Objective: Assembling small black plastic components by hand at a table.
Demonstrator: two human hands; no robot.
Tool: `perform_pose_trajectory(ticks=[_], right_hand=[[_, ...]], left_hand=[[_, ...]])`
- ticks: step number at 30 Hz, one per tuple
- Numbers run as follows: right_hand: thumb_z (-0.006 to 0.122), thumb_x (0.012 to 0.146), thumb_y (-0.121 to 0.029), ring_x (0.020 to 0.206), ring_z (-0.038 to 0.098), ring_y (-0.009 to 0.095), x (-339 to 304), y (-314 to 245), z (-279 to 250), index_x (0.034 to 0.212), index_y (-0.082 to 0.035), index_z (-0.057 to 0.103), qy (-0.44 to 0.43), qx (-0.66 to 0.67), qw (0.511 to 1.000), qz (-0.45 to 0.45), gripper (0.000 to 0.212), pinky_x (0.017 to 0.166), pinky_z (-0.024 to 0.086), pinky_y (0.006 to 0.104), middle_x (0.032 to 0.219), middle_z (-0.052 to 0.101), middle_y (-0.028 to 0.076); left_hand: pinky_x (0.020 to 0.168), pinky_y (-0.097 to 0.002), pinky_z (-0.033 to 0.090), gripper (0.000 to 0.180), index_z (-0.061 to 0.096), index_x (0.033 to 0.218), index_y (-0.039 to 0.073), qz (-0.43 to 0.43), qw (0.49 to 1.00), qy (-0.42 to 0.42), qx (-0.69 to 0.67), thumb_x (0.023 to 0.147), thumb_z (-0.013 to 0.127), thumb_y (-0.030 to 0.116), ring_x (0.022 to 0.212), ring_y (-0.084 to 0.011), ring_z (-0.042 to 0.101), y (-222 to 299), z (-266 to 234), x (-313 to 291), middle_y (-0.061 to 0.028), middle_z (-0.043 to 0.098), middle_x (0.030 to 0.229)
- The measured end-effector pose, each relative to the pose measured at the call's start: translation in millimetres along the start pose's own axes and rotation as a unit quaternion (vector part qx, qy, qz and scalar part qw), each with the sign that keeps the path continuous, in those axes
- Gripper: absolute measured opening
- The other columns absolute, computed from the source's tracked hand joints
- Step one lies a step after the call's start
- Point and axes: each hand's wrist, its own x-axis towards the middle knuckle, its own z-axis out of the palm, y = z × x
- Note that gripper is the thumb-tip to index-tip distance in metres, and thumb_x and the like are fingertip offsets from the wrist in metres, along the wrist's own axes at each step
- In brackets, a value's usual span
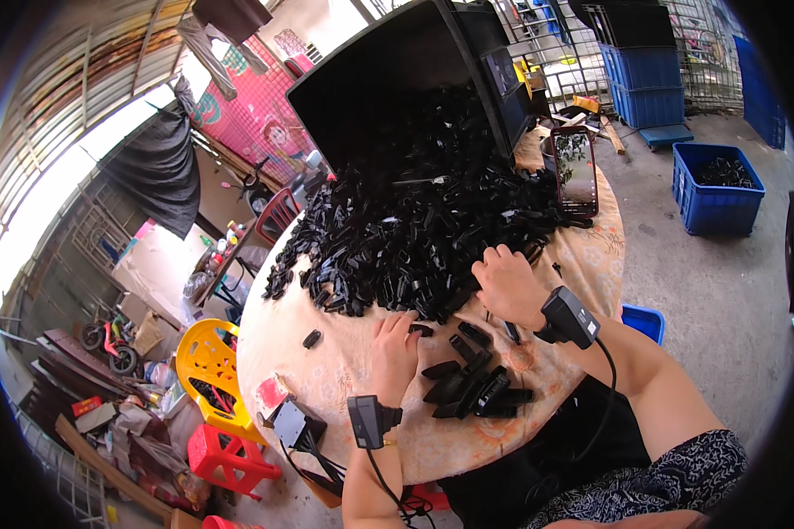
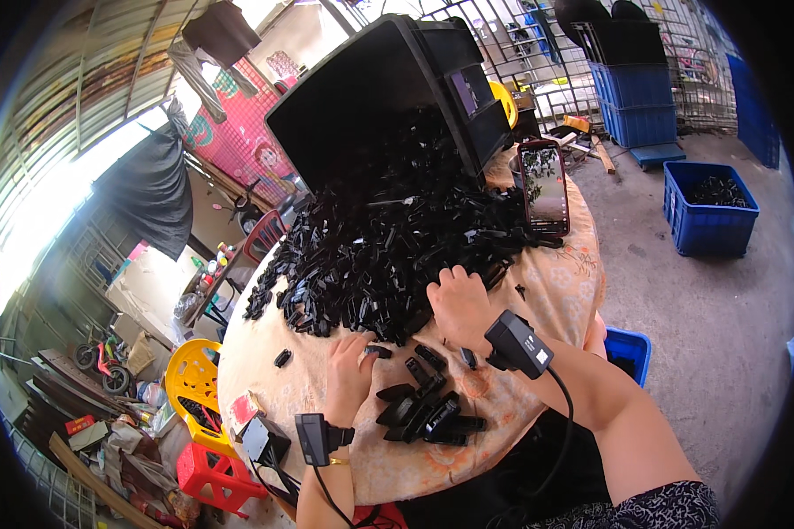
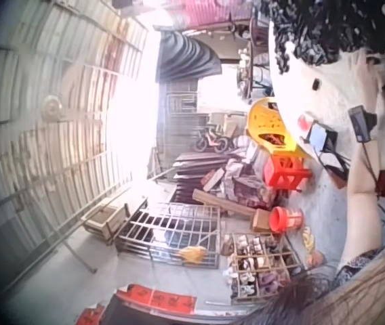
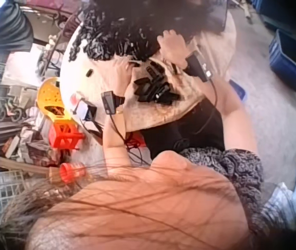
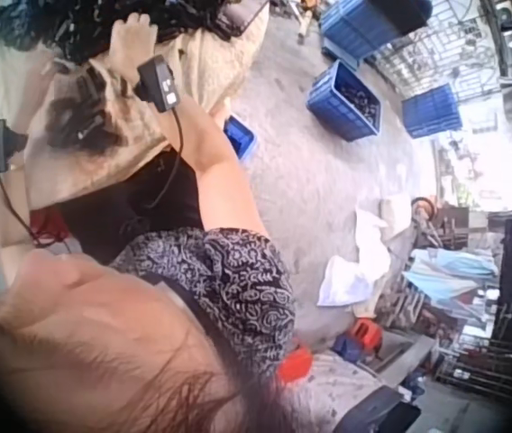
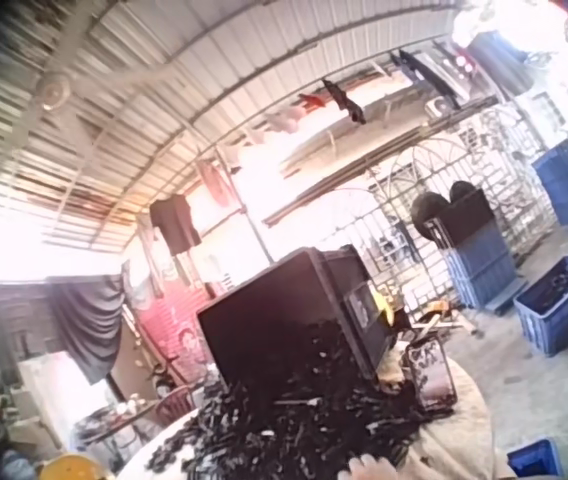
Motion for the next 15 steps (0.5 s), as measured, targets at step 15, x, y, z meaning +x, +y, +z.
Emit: perform_pose_trajectory(ticks=[15], right_hand=[[0.062,0.063,-0.008,0.085,0.056,0.029,2,0,6,0.08,-0.004,0.056,-0.011,0.043,0.999,-0.005,0.019,0.067,0.049,0.0382,0.084,0.059,0.012]], left_hand=[[0.073,-0.0357,0.05,0.012,0.062,0.09,0.003,-0.181,0.973,0.004,-0.145,0.083,0.066,0.012,0.082,-0.0237,0.064,15,6,-2,-0.0119,0.065,0.092]])
